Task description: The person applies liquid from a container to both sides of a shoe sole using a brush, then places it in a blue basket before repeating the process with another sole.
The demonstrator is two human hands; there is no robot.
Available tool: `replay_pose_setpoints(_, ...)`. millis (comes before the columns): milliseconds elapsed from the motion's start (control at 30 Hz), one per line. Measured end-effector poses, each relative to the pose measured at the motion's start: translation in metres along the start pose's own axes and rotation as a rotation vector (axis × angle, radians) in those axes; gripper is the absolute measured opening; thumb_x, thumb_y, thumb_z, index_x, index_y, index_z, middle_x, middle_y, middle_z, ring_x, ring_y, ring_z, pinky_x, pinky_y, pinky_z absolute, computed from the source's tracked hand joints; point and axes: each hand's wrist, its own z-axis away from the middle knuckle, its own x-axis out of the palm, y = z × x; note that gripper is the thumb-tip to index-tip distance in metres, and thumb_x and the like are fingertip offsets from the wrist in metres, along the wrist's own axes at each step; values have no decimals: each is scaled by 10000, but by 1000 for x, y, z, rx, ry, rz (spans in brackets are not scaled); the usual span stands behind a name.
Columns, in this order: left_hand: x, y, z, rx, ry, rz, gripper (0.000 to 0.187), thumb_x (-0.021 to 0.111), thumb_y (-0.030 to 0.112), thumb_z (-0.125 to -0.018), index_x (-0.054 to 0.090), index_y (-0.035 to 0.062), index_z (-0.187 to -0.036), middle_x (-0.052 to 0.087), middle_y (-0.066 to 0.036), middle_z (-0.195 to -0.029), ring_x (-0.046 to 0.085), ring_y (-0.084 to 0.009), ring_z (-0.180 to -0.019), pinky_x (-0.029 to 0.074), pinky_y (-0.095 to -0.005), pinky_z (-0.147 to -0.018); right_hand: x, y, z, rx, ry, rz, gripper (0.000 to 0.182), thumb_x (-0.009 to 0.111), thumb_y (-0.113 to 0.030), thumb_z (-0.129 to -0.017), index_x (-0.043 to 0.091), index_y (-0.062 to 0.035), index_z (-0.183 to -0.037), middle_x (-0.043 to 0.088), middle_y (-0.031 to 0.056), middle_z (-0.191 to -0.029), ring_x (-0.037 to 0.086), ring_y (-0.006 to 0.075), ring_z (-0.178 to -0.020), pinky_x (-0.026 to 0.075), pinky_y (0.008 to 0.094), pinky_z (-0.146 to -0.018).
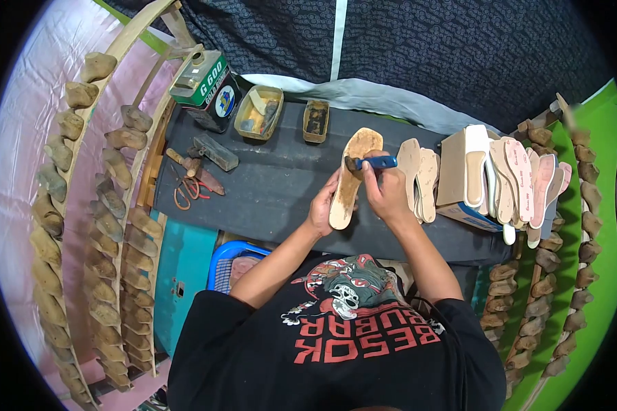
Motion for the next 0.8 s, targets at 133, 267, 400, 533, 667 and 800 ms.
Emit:
replay_pose_setpoints(133, 12, 0, -3, 31, 47, 65, 606, 391, 299, -1052, 286, 155, -1632, 572, -65, -1445, 654, -204, -1145, 590, -392, -883, 2, -13, 20, -21, -68, -74, 111, 629, -65, -979, 614, 26, -1040, 666, 191, -810, 688, 338, -700, 535, 402, -654)
replay_pose_setpoints(267, 2, -1, -1, 35, -21, -52, 614, 391, 313, -1050, 280, 153, -1632, 575, -78, -1445, 651, -194, -1171, 598, -377, -875, -4, -9, 23, -83, -58, -29, 123, 636, -58, -970, 626, 30, -1055, 683, 189, -851, 702, 326, -737, 540, 399, -670)
replay_pose_setpoints(400, 0, -8, 0, -40, -99, -89, 623, 394, 338, -1049, 292, 154, -1636, 628, -64, -1328, 683, -182, -1023, 603, -350, -809, -15, -1, 7, 10, 82, -70, 138, 639, -76, -985, 631, 31, -1071, 690, 189, -882, 699, 306, -733, 538, 387, -664)
replay_pose_setpoints(533, 5, -19, -3, -47, -2, -31, 620, 397, 369, -1059, 310, 143, -1629, 625, -59, -1327, 664, -167, -1059, 602, -372, -846, -16, -1, 17, 12, 56, -44, 135, 638, -82, -988, 623, 25, -1069, 690, 186, -885, 693, 317, -732, 540, 387, -671)
replay_pose_setpoints(667, -3, -17, -8, -29, -35, 77, 545, 351, 327, -1080, 383, 105, -1577, 552, -102, -1492, 577, -250, -1326, 430, -407, -1157, -13, -16, 36, 22, -56, -96, 115, 642, -50, -960, 621, 23, -1046, 684, 197, -879, 701, 361, -760, 540, 399, -687)
replay_pose_setpoints(800, 11, -5, -10, 31, -45, 64, 542, 365, 324, -1078, 395, 104, -1573, 575, -109, -1457, 549, -252, -1353, 428, -420, -1159, -18, -10, 42, -2, -68, -102, 99, 637, -42, -963, 620, 21, -1037, 680, 192, -868, 708, 354, -754, 542, 400, -680)
